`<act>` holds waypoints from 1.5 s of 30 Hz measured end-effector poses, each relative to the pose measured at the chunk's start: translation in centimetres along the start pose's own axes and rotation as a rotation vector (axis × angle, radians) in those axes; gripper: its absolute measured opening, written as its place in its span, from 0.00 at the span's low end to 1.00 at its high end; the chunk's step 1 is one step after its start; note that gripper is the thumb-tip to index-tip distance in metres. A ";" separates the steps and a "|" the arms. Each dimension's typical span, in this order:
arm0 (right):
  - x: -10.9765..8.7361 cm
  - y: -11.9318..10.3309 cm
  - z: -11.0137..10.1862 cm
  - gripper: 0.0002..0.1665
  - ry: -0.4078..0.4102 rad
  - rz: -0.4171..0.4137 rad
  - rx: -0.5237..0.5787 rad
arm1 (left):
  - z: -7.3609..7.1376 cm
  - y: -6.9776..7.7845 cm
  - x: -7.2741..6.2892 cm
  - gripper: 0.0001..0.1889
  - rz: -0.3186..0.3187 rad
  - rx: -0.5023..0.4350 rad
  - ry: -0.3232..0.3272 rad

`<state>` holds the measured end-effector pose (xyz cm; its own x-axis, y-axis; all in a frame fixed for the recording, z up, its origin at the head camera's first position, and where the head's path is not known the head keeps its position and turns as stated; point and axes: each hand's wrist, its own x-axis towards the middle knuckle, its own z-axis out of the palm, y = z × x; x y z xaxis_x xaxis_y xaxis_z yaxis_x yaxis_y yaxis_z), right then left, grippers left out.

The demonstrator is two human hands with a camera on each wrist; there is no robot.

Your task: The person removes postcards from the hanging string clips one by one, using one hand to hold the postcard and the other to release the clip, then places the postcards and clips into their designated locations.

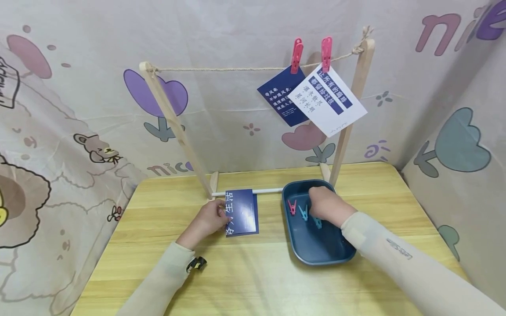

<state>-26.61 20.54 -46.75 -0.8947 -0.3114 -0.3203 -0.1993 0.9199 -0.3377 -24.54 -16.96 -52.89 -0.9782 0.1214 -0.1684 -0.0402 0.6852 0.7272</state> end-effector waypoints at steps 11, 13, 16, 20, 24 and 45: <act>-1.2 -0.3 -0.9 0.14 0.028 0.016 0.025 | -0.1 0.2 -0.1 0.32 -0.044 0.028 0.013; -1.3 -0.4 -1.1 0.13 0.035 0.019 0.036 | 0.0 0.2 -0.1 0.33 -0.043 0.044 0.023; -1.5 -0.5 -1.3 0.13 0.041 0.019 0.041 | 0.3 0.0 -0.3 0.37 -0.027 0.092 0.027; -1.6 -0.4 -1.3 0.14 0.038 0.018 0.037 | 0.6 -0.2 -0.5 0.40 -0.002 0.169 0.030; -1.9 -0.3 -1.4 0.14 0.047 0.011 0.025 | 0.6 0.0 -0.7 0.39 0.008 0.197 0.027; -3.8 -1.6 -5.6 0.14 0.227 -0.093 0.066 | -2.4 4.4 -0.7 0.34 0.043 0.052 0.094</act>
<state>-25.15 21.58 -40.05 -0.9420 -0.3257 -0.0802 -0.2653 0.8697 -0.4161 -24.49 -15.73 -47.99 -0.9936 0.0855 -0.0734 0.0103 0.7177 0.6963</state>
